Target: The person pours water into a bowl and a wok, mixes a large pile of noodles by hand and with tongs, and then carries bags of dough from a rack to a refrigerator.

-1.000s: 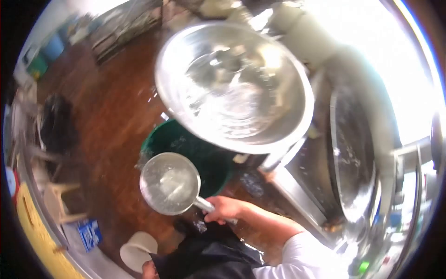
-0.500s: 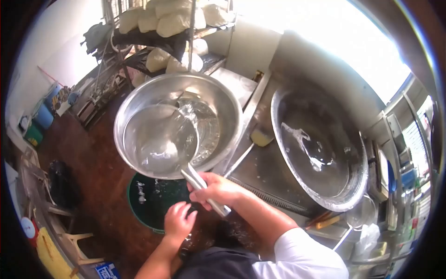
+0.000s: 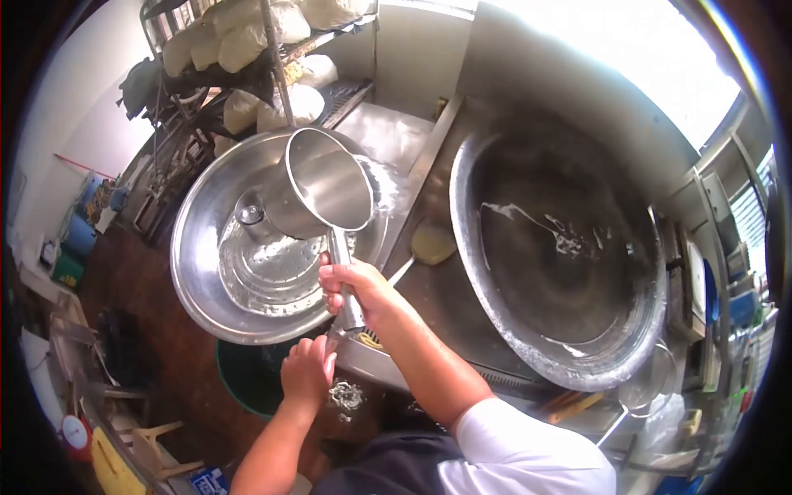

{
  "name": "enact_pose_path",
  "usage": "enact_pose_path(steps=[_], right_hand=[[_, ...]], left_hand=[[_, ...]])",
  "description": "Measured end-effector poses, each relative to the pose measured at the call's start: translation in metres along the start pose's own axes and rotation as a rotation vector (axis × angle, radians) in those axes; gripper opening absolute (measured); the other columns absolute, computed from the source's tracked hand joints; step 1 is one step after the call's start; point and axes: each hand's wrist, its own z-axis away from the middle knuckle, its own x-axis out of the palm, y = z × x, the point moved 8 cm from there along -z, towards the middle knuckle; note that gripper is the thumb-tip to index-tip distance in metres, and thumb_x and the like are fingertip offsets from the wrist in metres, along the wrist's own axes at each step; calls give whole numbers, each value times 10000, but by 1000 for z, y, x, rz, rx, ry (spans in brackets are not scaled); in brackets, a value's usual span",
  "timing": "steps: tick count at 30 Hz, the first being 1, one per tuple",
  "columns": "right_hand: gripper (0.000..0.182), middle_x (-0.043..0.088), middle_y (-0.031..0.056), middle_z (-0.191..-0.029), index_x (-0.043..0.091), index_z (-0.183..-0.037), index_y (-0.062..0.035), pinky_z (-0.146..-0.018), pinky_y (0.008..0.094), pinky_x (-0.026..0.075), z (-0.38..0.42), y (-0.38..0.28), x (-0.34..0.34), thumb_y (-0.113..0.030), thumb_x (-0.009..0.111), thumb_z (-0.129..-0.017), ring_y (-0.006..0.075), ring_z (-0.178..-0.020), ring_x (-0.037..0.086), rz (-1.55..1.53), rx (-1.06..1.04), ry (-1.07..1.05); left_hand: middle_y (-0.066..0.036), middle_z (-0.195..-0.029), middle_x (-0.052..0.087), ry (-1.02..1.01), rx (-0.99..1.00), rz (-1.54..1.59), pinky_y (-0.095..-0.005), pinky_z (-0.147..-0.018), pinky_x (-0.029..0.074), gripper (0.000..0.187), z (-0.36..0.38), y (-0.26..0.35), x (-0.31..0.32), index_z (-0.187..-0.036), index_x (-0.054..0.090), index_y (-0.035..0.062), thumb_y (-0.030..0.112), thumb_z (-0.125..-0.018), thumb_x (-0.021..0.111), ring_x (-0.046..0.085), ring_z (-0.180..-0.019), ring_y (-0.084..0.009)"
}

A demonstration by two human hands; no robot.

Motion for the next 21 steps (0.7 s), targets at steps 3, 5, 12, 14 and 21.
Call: enact_pose_path(steps=[3, 5, 12, 14, 21], right_hand=[[276, 475, -15, -647, 484, -1002, -104, -451, 244, 431, 1, 0, -11, -123, 672, -800, 97, -479, 484, -36, -9, -28], [276, 474, -16, -645, 482, -1006, -107, -452, 245, 432, 6, 3, -16, -122, 669, -804, 97, -476, 483, -48, -15, -31], [283, 471, 4, -688, 455, -1003, -125, -489, 259, 424, 32, 20, -15, -120, 659, -807, 127, -525, 497, -133, 32, -98], [286, 461, 0, -679, 447, -998, -138, -497, 269, 415, 41, 29, -15, -126, 660, -808, 135, -528, 494, -198, 34, -142], [287, 463, 8, -672, 434, -995, -133, -555, 286, 436, 72, 56, -15, -112, 656, -814, 148, -550, 516, -294, 75, -195]], left_hand=[[-94, -867, 533, 78, 64, -54, -453, -631, 471, 378, 8, 1, -11, -1103, 497, 105, 227, -780, 652, 570, -792, -318], [-95, -865, 531, 69, 65, -43, -455, -629, 467, 387, 11, -3, -9, -1110, 488, 106, 227, -781, 650, 567, -788, -321], [-105, -887, 555, 17, 41, 88, -436, -690, 483, 404, 26, -10, 12, -1090, 501, 94, 215, -748, 680, 570, -805, -330], [-109, -891, 564, -4, 3, 111, -431, -708, 488, 403, 31, -9, 16, -1076, 516, 90, 211, -735, 691, 574, -820, -330], [-141, -931, 604, -70, -111, 342, -433, -743, 501, 369, 61, -11, 53, -1035, 559, 72, 146, -698, 689, 599, -867, -350]])
